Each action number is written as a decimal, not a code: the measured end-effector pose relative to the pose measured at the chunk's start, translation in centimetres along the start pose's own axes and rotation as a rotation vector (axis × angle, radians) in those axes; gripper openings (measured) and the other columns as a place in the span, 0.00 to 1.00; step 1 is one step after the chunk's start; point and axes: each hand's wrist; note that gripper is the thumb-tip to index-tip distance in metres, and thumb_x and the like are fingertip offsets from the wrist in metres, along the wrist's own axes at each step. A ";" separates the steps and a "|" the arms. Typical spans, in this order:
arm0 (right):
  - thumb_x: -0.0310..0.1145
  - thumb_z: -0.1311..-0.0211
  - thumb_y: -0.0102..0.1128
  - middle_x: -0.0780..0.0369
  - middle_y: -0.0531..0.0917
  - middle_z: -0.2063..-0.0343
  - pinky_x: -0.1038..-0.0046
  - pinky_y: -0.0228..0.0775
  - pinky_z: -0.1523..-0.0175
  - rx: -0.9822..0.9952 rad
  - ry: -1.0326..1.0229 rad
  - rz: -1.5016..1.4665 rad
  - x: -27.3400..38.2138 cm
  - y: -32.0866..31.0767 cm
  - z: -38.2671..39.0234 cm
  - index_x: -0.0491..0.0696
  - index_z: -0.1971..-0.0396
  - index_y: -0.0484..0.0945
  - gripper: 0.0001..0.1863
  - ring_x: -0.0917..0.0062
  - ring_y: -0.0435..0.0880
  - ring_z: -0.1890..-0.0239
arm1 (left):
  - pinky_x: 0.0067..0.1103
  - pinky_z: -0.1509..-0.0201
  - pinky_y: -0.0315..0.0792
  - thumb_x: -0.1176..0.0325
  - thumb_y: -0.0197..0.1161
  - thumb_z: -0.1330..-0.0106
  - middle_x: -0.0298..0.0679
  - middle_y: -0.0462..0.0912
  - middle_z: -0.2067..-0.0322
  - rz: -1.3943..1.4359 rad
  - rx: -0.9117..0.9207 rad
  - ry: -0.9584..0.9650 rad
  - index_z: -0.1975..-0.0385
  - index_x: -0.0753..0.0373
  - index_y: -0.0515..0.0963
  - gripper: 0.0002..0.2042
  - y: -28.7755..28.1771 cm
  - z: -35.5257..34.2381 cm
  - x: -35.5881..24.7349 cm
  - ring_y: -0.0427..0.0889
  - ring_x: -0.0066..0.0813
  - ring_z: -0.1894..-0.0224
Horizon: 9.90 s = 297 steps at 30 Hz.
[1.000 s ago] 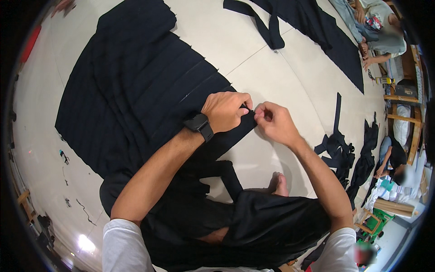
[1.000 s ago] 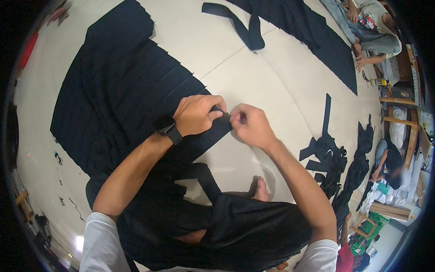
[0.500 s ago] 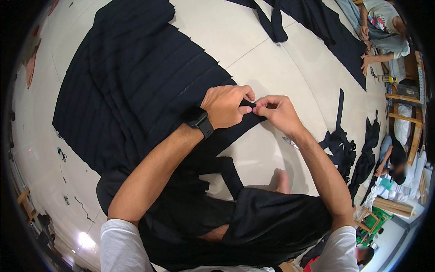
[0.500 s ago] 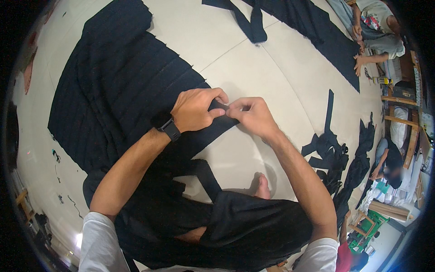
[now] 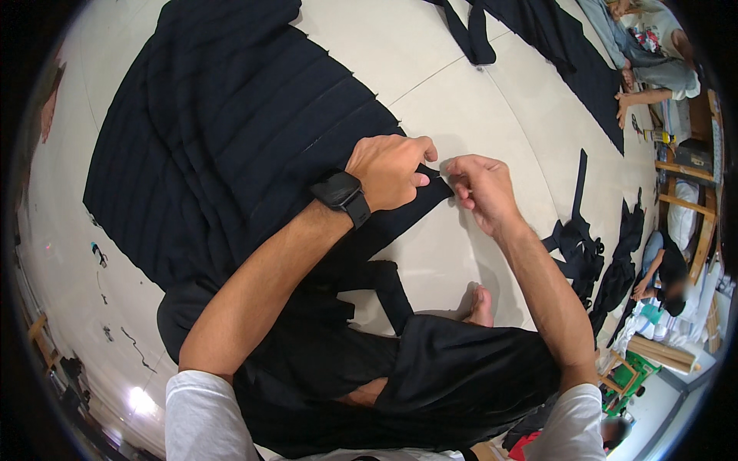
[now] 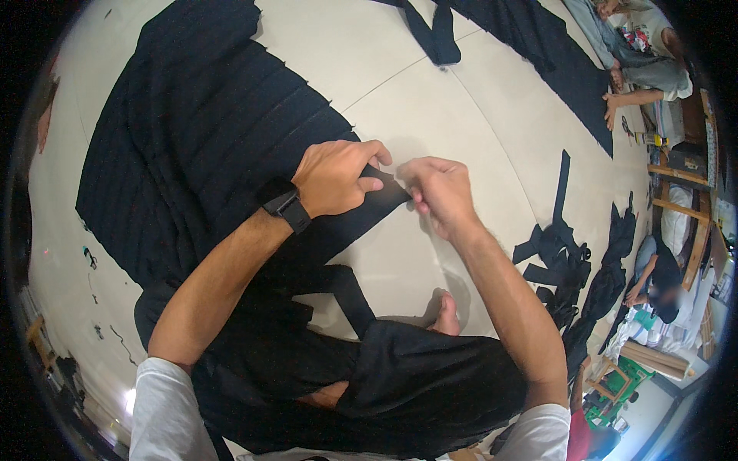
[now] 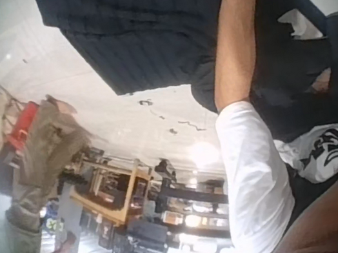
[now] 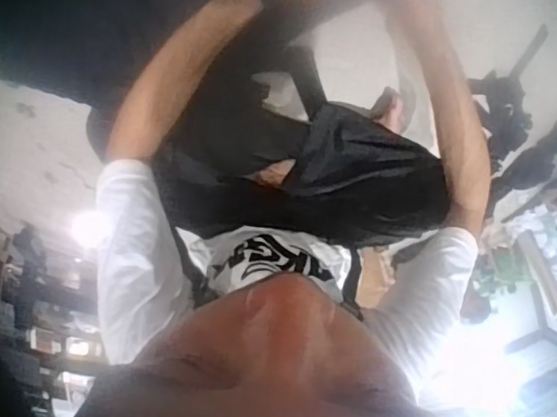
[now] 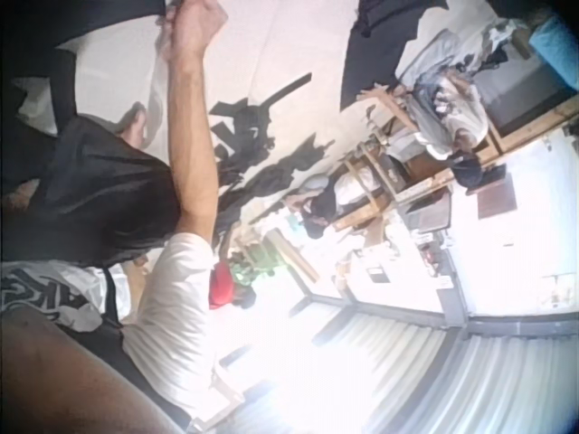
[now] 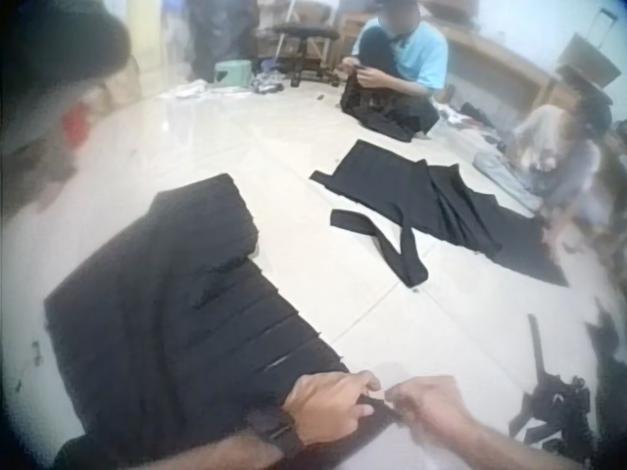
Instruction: The person sits on the floor and uses a utility knife to cut a large piece of black fabric into strips. They repeatedly fold the fabric, align the edges, and slice along the fold to create uniform strips, which are then set aside.
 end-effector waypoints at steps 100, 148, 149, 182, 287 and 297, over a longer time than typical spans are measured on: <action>0.26 0.36 0.58 0.74 0.61 0.88 0.74 0.42 0.83 0.012 -0.124 -0.048 5.7 -11.6 -10.7 0.53 0.81 0.69 0.13 0.87 0.53 0.87 | 0.59 0.21 0.34 0.22 0.57 0.41 0.56 0.44 0.20 -0.778 0.149 -0.239 0.23 0.74 0.46 0.62 -0.7 12.0 -2.1 0.40 0.51 0.17; 0.42 0.27 0.61 0.65 0.81 0.79 0.65 0.69 0.74 0.069 -0.221 0.059 5.1 -19.7 -12.1 0.45 0.77 0.78 0.19 0.74 0.75 0.81 | 0.54 0.23 0.52 0.57 0.54 0.25 0.49 0.58 0.23 -0.608 0.181 0.249 0.27 0.69 0.63 0.31 5.3 0.1 -5.5 0.55 0.47 0.21; 0.42 0.26 0.58 0.64 0.82 0.77 0.64 0.70 0.72 0.091 -0.273 -0.085 5.7 -18.1 -11.9 0.46 0.76 0.77 0.19 0.72 0.77 0.79 | 0.53 0.22 0.52 0.59 0.54 0.25 0.50 0.58 0.23 -0.589 0.172 0.266 0.27 0.69 0.63 0.30 5.1 0.2 -5.2 0.56 0.48 0.21; 0.31 0.41 0.70 0.68 0.70 0.88 0.72 0.52 0.81 -0.086 -0.260 0.265 5.4 -13.2 -13.1 0.49 0.85 0.75 0.16 0.83 0.63 0.86 | 0.62 0.24 0.48 0.53 0.46 0.20 0.49 0.51 0.21 -0.666 0.160 0.122 0.23 0.49 0.62 0.27 3.6 0.7 -4.2 0.48 0.51 0.19; 0.33 0.40 0.62 0.47 0.86 0.73 0.56 0.81 0.56 -0.465 -0.831 0.859 3.5 -13.1 -15.1 0.41 0.75 0.85 0.11 0.50 0.87 0.69 | 0.59 0.23 0.44 0.47 0.51 0.25 0.49 0.51 0.20 -0.706 0.134 -0.117 0.23 0.67 0.57 0.37 2.5 6.9 -4.9 0.47 0.48 0.19; 0.39 0.35 0.61 0.45 0.86 0.73 0.54 0.80 0.57 -0.424 -0.792 0.978 6.5 -19.9 -16.5 0.38 0.77 0.84 0.19 0.51 0.88 0.68 | 0.60 0.24 0.47 0.46 0.49 0.24 0.50 0.53 0.21 -0.730 0.108 -0.077 0.24 0.68 0.59 0.37 2.5 6.6 -5.1 0.50 0.48 0.19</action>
Point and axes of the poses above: each hand's wrist, its own z-axis away from the middle knuckle, its own y-axis out of the palm, x = y × z
